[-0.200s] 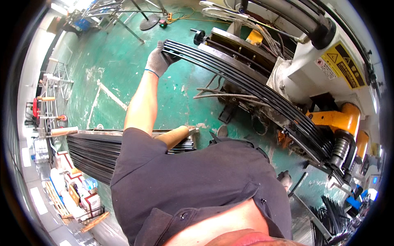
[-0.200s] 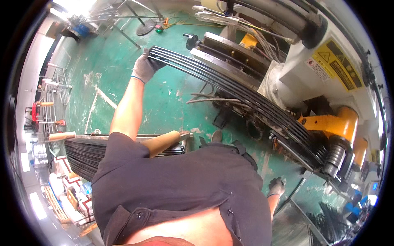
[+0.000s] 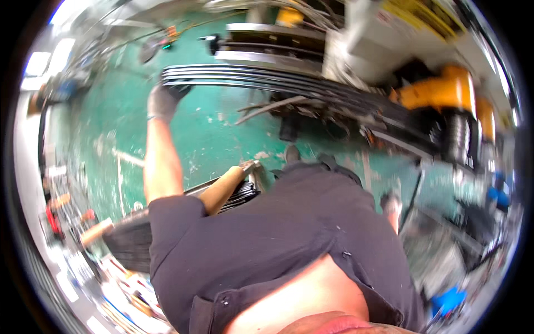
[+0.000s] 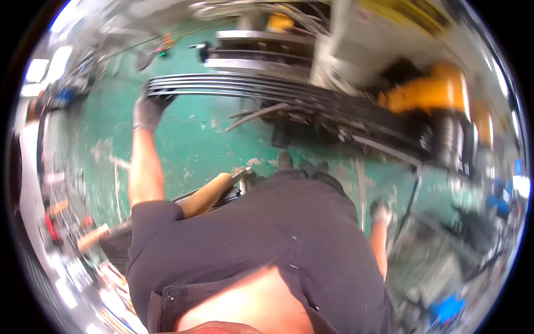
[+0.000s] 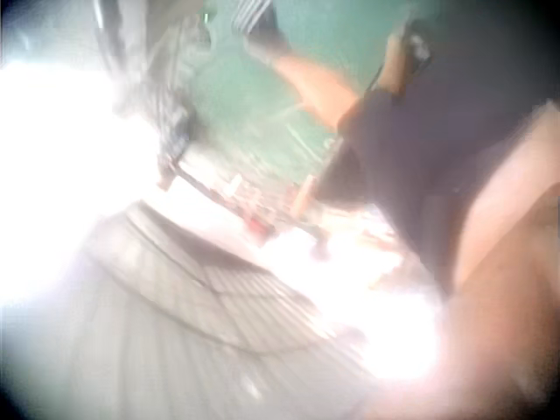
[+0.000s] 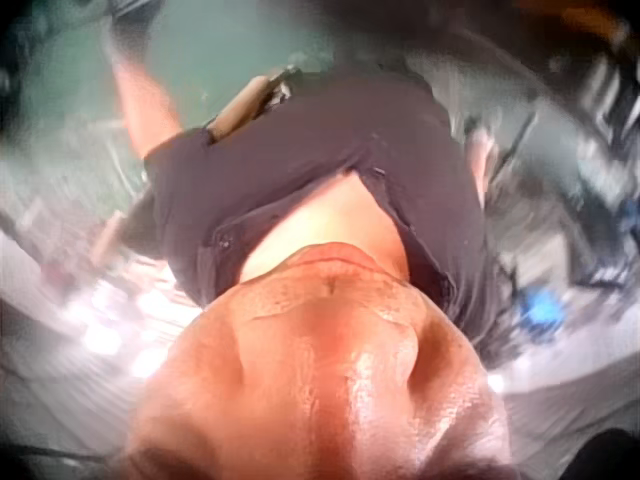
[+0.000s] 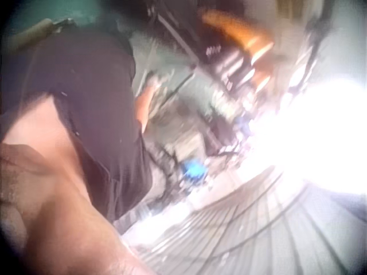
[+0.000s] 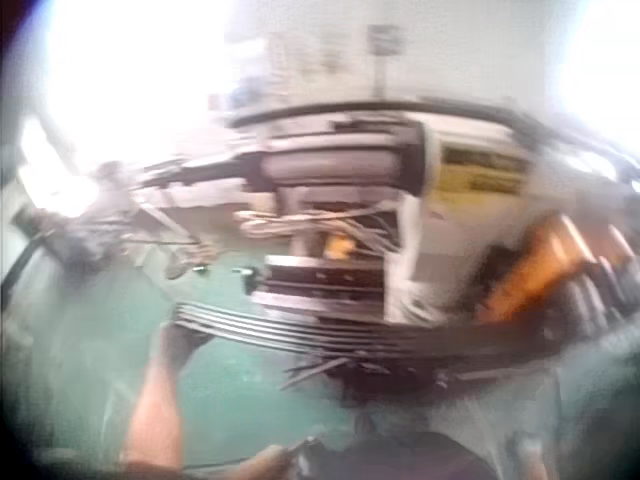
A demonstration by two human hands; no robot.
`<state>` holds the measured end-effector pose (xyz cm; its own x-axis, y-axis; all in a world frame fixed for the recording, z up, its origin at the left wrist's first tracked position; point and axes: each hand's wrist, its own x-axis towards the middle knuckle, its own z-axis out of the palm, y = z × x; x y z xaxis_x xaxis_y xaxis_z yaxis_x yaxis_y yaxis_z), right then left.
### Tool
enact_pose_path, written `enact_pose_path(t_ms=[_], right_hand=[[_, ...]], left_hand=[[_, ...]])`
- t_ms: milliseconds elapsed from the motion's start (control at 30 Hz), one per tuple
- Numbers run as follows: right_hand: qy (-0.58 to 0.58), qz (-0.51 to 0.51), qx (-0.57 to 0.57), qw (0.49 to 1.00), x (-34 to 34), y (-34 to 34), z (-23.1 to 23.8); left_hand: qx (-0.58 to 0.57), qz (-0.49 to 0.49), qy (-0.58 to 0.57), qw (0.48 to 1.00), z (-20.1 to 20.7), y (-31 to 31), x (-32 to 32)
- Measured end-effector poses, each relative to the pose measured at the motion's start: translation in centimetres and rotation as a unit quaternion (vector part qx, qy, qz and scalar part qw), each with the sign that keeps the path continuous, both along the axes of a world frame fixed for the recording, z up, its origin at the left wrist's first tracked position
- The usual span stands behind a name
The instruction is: The person picks up several long metal strips from a stack, inserts them into a metal bending machine, and then places the bent strips onto another stack.
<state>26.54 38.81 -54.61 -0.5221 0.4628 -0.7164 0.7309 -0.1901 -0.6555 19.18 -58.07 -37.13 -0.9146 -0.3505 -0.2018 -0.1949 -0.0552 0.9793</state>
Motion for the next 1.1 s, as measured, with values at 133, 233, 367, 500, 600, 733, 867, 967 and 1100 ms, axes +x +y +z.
enact_pose_path(t_ms=[133,233,367,500,600,733,867,967,1100], right_hand=[[-0.018,0.029,0.086,0.996,-0.2,-6.3,7.0],[-0.017,0.059,0.072,0.995,-1.5,-4.2,6.3],[-0.032,-0.004,0.064,0.997,-0.8,-2.9,5.9],[-0.067,0.008,0.03,0.997,-1.4,1.1,2.7],[-0.101,0.043,0.036,0.993,-3.0,4.5,0.8],[-0.112,0.076,-0.041,0.99,-8.8,13.4,-2.1],[-0.109,0.173,0.049,0.978,-14.3,20.4,-5.2],[-0.063,0.226,0.098,0.967,-17.9,22.7,-5.4],[-0.012,0.252,0.118,0.96,-20.0,24.1,-4.5]], left_hand=[[0.266,0.115,0.05,0.956,3.2,2.1,-2.6],[0.245,0.217,0.11,0.938,1.2,-2.4,0.2],[0.277,0.363,0.125,0.881,1.2,1.2,-2.9],[0.314,0.357,0.063,0.877,-0.2,11.2,-3.8],[0.356,0.369,-0.005,0.858,-3.7,19.3,-5.0],[0.355,0.375,-0.065,0.854,-12.1,34.5,-6.8],[-0.604,-0.166,-0.003,0.78,-14.9,50.5,-6.4],[-0.763,-0.393,0.006,0.513,-17.4,57.4,-6.2],[-0.643,-0.414,-0.021,0.644,-17.1,62.7,-8.3]])
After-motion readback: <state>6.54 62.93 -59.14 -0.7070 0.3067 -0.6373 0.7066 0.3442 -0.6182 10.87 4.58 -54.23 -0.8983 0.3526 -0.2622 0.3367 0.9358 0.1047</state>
